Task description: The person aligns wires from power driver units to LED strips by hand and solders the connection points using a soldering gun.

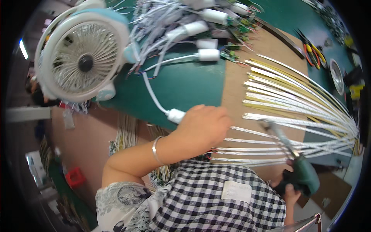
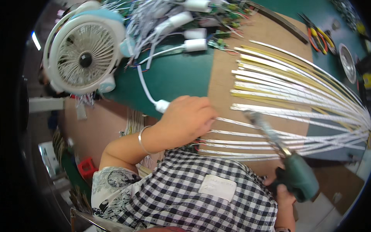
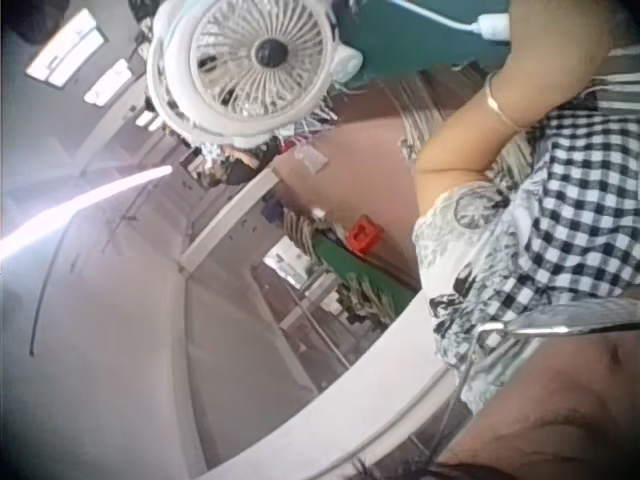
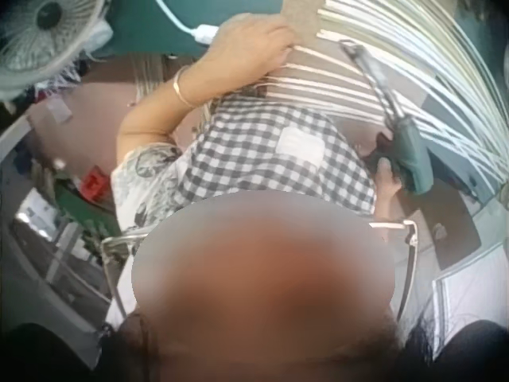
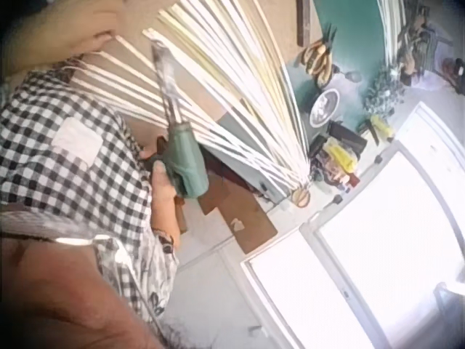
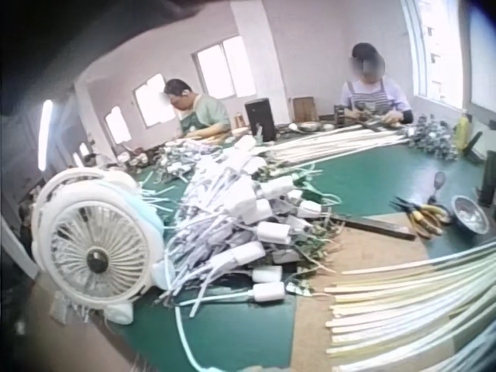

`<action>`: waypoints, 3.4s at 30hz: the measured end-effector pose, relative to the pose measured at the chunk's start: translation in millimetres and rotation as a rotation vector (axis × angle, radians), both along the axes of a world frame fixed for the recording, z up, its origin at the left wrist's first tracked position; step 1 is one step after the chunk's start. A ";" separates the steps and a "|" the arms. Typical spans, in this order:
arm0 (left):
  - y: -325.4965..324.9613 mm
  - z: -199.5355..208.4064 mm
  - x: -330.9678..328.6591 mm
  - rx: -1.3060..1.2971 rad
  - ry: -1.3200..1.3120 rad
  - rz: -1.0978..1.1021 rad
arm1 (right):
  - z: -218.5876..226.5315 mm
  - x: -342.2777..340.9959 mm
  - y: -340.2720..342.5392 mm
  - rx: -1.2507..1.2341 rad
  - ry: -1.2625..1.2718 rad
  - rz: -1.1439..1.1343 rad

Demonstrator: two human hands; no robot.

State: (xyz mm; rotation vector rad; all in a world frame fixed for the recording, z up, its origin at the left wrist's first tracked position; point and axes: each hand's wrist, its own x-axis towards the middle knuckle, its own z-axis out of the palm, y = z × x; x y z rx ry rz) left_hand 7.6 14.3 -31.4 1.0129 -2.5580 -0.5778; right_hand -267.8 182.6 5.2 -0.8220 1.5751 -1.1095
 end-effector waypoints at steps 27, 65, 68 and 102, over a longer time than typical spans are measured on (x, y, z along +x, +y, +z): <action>-10.5 5.6 -3.9 0.158 0.035 0.046 | -13.8 2.3 -12.6 0.114 0.170 0.408; -13.4 17.4 -14.5 0.065 -0.100 0.008 | -21.8 3.1 -6.6 -0.039 0.093 0.377; -13.6 17.2 -15.2 0.060 -0.118 0.009 | -16.0 10.0 -5.7 0.007 -0.244 0.012; -2.5 12.0 -16.9 0.115 -0.074 0.119 | -50.3 -111.1 -57.9 -0.512 -0.584 -0.189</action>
